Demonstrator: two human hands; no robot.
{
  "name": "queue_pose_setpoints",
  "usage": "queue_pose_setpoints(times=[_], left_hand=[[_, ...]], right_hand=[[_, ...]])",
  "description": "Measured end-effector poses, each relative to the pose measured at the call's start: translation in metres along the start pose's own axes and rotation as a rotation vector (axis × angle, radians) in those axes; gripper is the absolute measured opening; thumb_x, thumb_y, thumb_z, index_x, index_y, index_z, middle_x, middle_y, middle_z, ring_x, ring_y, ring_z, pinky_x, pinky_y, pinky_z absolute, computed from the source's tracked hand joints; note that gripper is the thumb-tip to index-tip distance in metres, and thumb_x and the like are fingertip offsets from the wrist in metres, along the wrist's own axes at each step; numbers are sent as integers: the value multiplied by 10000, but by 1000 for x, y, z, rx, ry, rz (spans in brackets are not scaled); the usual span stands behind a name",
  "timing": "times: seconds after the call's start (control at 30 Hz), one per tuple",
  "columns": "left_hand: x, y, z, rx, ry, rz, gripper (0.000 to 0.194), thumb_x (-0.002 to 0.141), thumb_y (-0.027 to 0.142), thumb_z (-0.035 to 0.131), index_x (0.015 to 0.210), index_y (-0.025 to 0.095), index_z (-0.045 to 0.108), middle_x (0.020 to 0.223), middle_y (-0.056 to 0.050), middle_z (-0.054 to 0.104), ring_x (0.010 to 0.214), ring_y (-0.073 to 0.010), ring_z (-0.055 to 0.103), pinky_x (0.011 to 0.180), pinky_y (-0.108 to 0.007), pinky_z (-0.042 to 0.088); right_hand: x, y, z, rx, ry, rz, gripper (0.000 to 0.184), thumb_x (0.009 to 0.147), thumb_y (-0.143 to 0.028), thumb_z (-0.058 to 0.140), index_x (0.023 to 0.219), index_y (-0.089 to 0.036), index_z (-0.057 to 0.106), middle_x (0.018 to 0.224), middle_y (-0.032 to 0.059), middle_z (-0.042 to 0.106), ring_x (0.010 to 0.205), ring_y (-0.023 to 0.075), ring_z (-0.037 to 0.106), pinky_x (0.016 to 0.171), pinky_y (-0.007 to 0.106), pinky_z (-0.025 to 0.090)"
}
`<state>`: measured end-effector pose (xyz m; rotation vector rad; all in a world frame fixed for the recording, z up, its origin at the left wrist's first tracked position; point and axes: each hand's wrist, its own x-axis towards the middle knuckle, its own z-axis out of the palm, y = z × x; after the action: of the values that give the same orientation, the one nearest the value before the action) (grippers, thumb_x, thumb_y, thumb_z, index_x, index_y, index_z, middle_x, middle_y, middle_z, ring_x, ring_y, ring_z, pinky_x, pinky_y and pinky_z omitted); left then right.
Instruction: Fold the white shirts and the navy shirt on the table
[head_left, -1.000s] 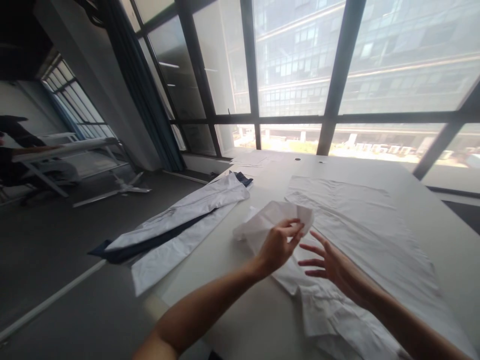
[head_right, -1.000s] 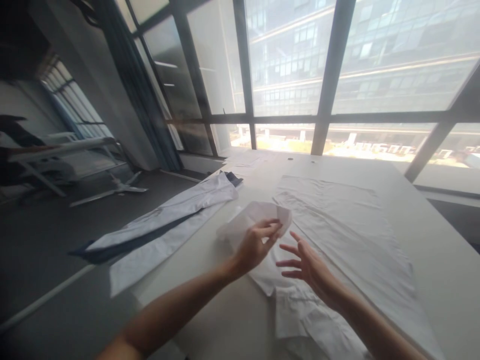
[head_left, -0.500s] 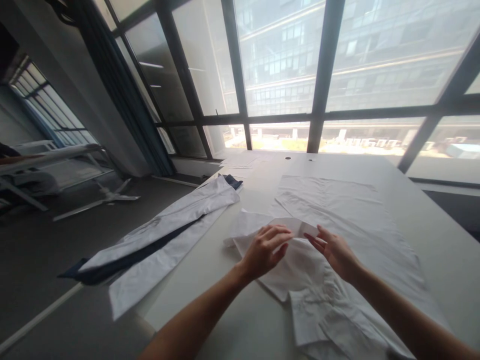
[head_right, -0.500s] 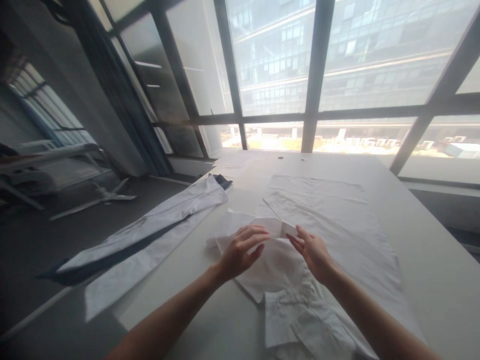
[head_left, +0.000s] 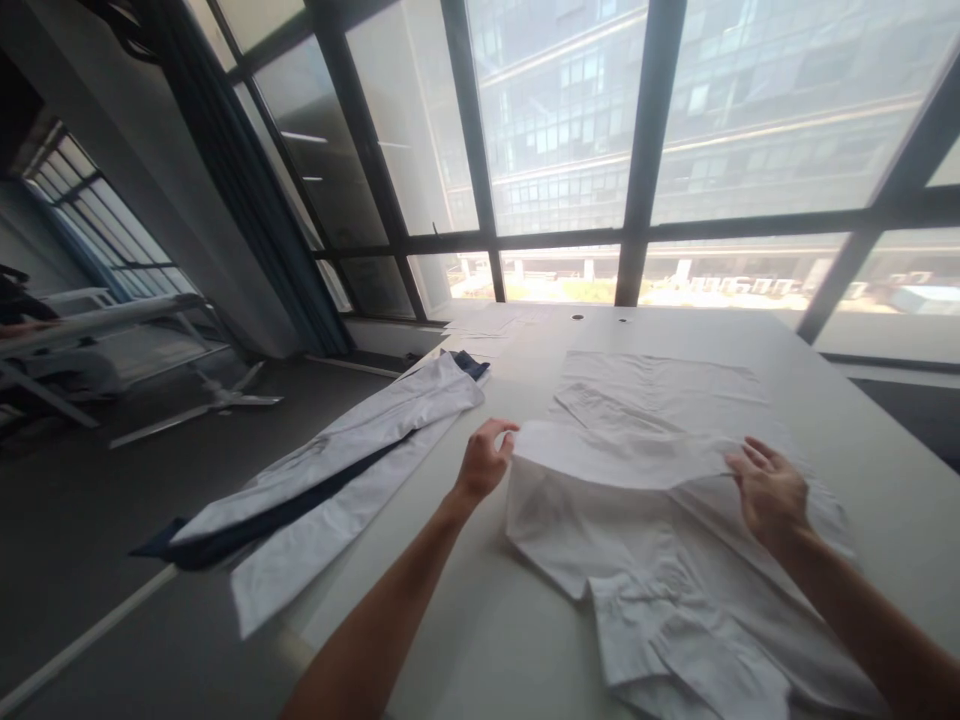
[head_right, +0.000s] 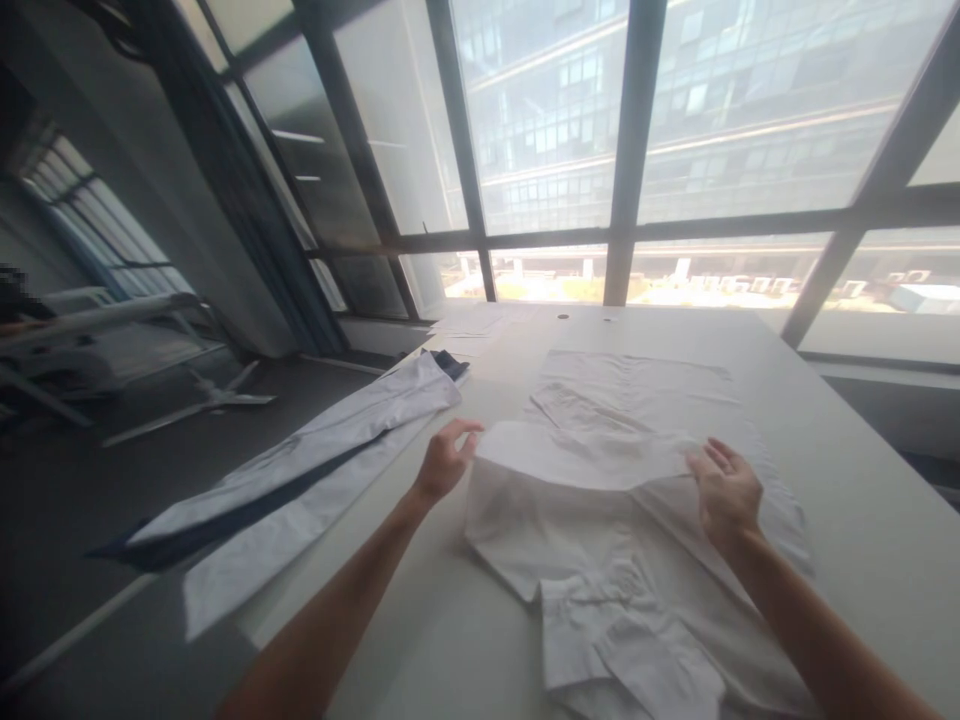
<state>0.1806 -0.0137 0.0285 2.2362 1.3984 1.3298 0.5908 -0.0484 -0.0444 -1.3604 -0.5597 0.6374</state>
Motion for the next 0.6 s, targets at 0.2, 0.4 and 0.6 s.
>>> queue_pose_setpoints(times=[0.2,0.4,0.6], left_hand=[[-10,9,8,-101,-350,79,234,997,284,522,1071,195,725,1107,-72,731,1055,-212,672,971,-337,505],[-12,20,3,-122,-474,111,304,1029,377,507,1125,196,731,1170,-87,718,1112,-228,658,1014,-346,484],[-12,19,3,-188,-494,149,302,1042,363,485,1141,205,722,1167,-81,718,1098,-220,664,983,-334,502]], right_hand=[[2,13,-7,1,-1,181,518,528,-306,829,1015,-210,682,902,65,722,787,219,695,629,275,575],[-17,-13,-3,-156,-131,-41,673,565,-196,722,1235,-152,672,892,88,760,645,190,664,517,252,506],[7,-62,-8,-121,-45,-252,610,612,-164,698,1221,-145,712,841,80,770,536,120,581,466,199,426]])
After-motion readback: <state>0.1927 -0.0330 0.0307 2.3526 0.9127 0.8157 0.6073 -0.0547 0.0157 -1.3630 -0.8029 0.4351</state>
